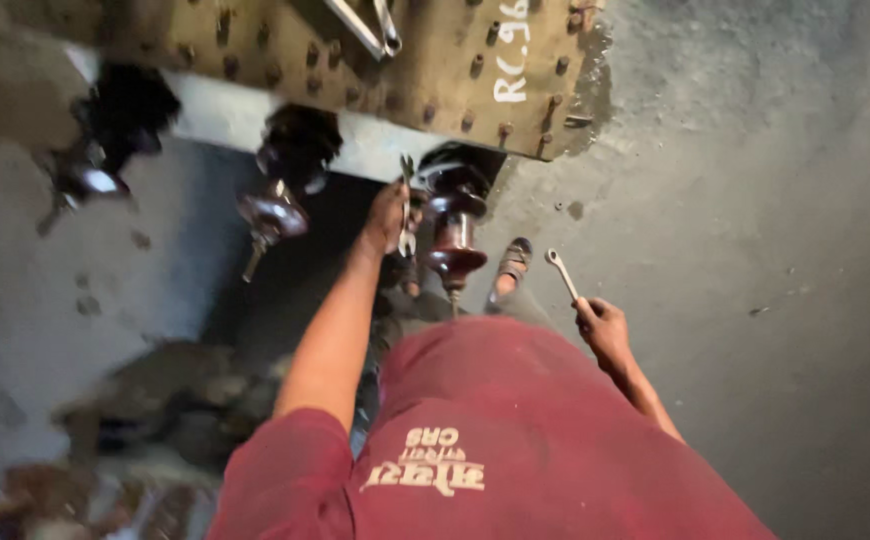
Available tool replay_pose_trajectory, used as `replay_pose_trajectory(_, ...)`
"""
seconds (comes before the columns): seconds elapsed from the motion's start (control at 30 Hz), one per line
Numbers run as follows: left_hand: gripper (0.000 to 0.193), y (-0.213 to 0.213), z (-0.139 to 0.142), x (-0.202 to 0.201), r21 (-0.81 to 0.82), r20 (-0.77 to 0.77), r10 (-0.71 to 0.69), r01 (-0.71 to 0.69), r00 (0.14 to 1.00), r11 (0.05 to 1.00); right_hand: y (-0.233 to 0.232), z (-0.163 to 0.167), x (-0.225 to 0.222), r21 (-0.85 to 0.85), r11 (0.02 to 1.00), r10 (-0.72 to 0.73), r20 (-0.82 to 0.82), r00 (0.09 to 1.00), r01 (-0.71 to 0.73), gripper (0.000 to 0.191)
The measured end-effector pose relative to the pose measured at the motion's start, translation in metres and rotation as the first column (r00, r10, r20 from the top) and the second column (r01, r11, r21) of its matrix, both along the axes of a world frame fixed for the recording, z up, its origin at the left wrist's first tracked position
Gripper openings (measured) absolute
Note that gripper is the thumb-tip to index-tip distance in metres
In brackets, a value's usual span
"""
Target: The person uses two wrenches to tighten bolts on a large metal plate. They repeatedly position the wrenches on different bolts and turn them to secure the fasteners.
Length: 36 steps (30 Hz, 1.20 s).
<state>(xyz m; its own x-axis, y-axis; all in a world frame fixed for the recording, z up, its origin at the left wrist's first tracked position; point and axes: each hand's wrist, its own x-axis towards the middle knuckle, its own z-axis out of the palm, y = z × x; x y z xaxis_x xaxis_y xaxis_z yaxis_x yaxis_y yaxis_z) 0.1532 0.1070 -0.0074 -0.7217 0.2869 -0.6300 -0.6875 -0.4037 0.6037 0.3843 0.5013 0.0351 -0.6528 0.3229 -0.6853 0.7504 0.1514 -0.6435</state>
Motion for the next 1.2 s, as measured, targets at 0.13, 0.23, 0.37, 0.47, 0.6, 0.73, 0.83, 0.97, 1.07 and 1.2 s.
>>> replay_pose_trajectory(0.13,0.055,0.032,0.003,0.002,0.066,-0.143,0.075,-0.066,0.987,0.996,0.071,0.009,-0.067,-0.005,0.949,0.314,-0.038,0.949,-0.314,0.034)
replay_pose_trajectory(0.23,0.063,0.054,0.005,-0.004,-0.061,-0.11,0.138,-0.145,0.984,0.988,0.116,0.028,-0.081,-0.094,0.944,0.322,0.049,0.945,-0.317,0.026)
replay_pose_trajectory(0.37,0.064,0.069,0.006,-0.018,-0.067,-0.135,0.255,-0.265,0.958,0.962,0.137,0.045,-0.129,-0.19,0.934,0.318,0.05,0.947,-0.303,0.024)
replay_pose_trajectory(0.47,0.066,0.069,0.003,-0.025,-0.055,-0.131,0.288,-0.297,0.949,0.953,0.128,0.052,-0.159,-0.174,0.91,0.387,0.032,0.922,-0.376,0.024)
replay_pose_trajectory(0.6,0.069,0.065,-0.002,-0.041,-0.027,-0.159,0.286,-0.294,0.945,0.956,0.101,0.057,-0.192,-0.193,0.896,0.415,0.048,0.908,-0.399,0.023)
replay_pose_trajectory(0.73,0.069,0.058,-0.01,-0.064,0.172,-0.278,0.356,-0.319,0.892,0.932,0.072,0.068,-0.226,-0.266,0.884,0.402,0.013,0.915,-0.385,0.022)
replay_pose_trajectory(0.83,0.063,0.049,-0.015,-0.071,0.283,-0.25,0.313,-0.24,0.916,0.929,0.054,0.083,-0.247,-0.215,0.854,0.495,0.055,0.867,-0.474,0.023)
replay_pose_trajectory(0.97,0.051,0.038,-0.024,-0.077,0.374,-0.144,0.319,-0.247,0.937,0.894,0.022,0.095,-0.282,-0.237,0.821,0.543,0.048,0.838,-0.519,0.025)
replay_pose_trajectory(1.07,0.036,0.033,-0.034,-0.087,0.382,-0.051,0.299,-0.259,0.953,0.887,-0.009,0.097,-0.304,-0.283,0.824,0.531,0.081,0.843,-0.492,0.024)
replay_pose_trajectory(1.2,0.029,0.041,-0.041,-0.099,0.43,0.121,0.369,-0.384,0.921,0.817,-0.049,0.084,-0.321,-0.321,0.787,0.581,0.1,0.808,-0.527,0.023)
